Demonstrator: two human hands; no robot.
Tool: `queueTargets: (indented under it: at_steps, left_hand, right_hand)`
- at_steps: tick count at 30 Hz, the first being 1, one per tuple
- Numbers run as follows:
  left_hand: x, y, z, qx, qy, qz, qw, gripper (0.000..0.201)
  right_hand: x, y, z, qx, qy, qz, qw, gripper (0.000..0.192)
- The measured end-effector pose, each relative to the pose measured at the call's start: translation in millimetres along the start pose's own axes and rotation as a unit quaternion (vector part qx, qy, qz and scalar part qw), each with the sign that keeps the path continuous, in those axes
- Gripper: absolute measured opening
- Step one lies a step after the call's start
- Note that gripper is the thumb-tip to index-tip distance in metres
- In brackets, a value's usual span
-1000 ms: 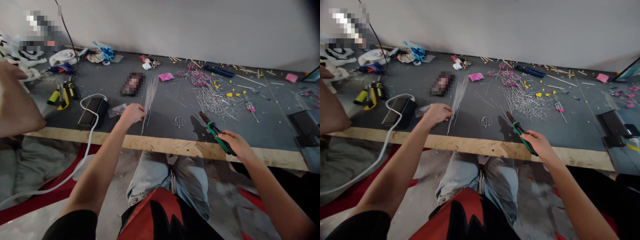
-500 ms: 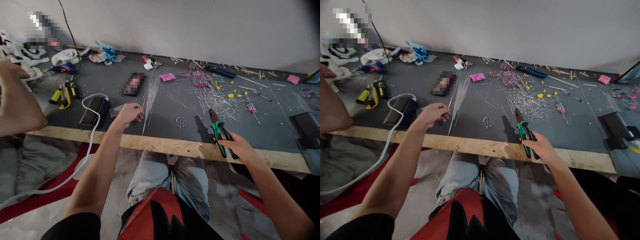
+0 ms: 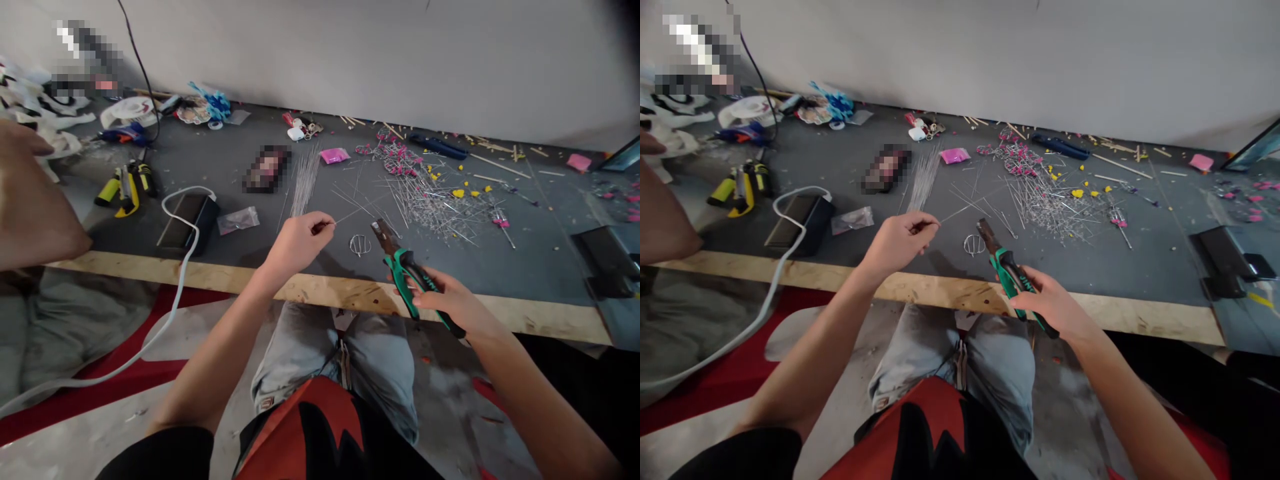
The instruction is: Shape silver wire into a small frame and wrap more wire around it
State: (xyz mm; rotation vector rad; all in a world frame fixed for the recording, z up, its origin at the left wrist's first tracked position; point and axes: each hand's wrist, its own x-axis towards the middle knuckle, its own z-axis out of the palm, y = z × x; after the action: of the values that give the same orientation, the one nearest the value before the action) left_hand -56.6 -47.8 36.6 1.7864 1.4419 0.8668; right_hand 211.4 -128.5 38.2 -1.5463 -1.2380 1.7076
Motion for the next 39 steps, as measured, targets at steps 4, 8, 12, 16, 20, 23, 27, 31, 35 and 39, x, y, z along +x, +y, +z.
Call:
queueTargets:
  at_steps: [4, 8, 12, 16, 20, 23, 27, 31, 35, 39]
  left_hand:
    - [-8.5, 7.9, 2.9, 0.029, -0.007, 0.044, 0.999, 0.019]
    - [-12.2, 13.2, 0.8, 0.060, -0.009, 0.082, 0.995, 0.018]
    - [-15.1, 12.9, 0.8, 0.042, 0.015, 0.091, 0.995, 0.017]
    - [-20.1, 6.0, 9.2, -0.071, 0.056, 0.049, 0.995, 0.013]
    - [-24.3, -0.2, 26.4, -0.304, 0.049, -0.006, 0.952, 0.018]
    - [-24.2, 0.5, 41.5, -0.397, 0.059, -0.005, 0.916, 0.025]
    - [-20.6, 3.8, 59.8, -0.404, 0.104, -0.002, 0.909, 0.019]
    - [-19.7, 3.4, 72.6, -0.409, 0.139, 0.002, 0.902, 0.016]
    - [-21.3, 2.3, 79.0, -0.444, 0.144, 0.000, 0.885, 0.015]
    - [-22.6, 4.5, 80.8, -0.484, 0.130, -0.019, 0.865, 0.017]
  right_hand:
    - [4.3, -3.5, 14.4, -0.014, -0.007, -0.020, 1.000, 0.038]
    - [7.5, -2.3, 23.2, 0.000, 0.005, -0.027, 1.000, 0.032]
    - [11.2, 2.1, 28.9, -0.026, 0.017, -0.034, 0.999, 0.029]
    - [13.3, 4.2, 33.7, -0.046, 0.033, -0.065, 0.996, 0.027]
    - [10.6, 1.3, 37.8, -0.055, 0.026, -0.077, 0.995, 0.026]
    - [8.3, -1.8, 39.9, -0.067, 0.026, -0.082, 0.994, 0.025]
    - [6.8, -4.3, 40.7, -0.085, 0.026, -0.085, 0.992, 0.022]
    - [4.9, -3.8, 39.8, -0.088, 0.020, -0.083, 0.992, 0.020]
    - [2.6, -0.6, 37.8, -0.087, 0.024, -0.073, 0.993, 0.027]
    - [1.7, 2.8, 35.5, -0.090, 0.028, -0.066, 0.993, 0.028]
